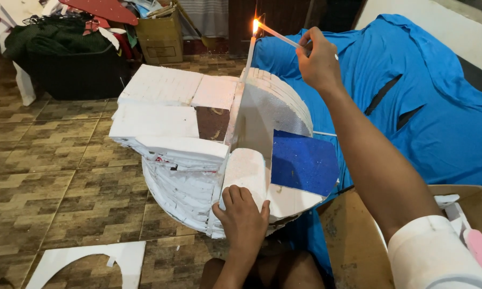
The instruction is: Selecting, fitting, and trimming styrofoam pieces to assemble a large structure.
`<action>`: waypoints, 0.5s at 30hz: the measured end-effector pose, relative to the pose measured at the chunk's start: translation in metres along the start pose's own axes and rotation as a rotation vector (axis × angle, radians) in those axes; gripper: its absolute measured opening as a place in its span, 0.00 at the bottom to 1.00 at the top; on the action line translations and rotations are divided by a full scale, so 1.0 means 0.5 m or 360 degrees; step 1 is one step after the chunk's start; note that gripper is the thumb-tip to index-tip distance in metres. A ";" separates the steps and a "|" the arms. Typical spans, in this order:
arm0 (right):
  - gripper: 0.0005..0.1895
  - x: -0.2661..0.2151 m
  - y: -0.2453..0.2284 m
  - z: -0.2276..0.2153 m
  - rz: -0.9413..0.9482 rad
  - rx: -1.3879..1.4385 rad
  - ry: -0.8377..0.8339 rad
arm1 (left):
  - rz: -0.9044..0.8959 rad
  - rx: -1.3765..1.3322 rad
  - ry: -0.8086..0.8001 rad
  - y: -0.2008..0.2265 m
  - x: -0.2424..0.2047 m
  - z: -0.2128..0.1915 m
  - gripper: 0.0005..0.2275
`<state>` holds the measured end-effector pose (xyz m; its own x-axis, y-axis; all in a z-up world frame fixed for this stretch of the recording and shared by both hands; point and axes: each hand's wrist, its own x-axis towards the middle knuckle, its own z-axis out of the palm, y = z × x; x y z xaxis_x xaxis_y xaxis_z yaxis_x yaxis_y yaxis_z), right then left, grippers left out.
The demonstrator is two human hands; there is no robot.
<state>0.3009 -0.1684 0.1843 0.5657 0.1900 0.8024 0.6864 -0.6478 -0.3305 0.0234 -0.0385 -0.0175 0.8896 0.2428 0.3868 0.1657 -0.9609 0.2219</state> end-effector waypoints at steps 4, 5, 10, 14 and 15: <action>0.03 0.000 -0.006 0.002 -0.0071 0.0121 -0.0027 | 0.0008 0.0014 0.0053 -0.001 -0.003 0.006 0.26; 0.02 -0.001 -0.007 0.002 -0.0044 0.0130 -0.0031 | 0.0016 0.0019 0.0057 -0.001 -0.004 0.007 0.26; 0.02 -0.006 0.003 0.016 0.0009 0.0186 -0.0020 | 0.0011 -0.0022 0.0034 -0.002 -0.004 0.005 0.26; 0.06 -0.013 -0.006 0.015 0.0070 0.0238 0.0002 | 0.0005 -0.0008 0.0025 -0.002 -0.003 0.011 0.27; 0.06 -0.014 -0.003 0.018 0.0071 0.0237 0.0002 | 0.0006 -0.0009 0.0024 -0.001 -0.003 0.009 0.27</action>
<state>0.3000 -0.1622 0.1747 0.5966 0.1623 0.7860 0.7207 -0.5392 -0.4357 0.0238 -0.0388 -0.0220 0.8838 0.2411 0.4010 0.1599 -0.9611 0.2253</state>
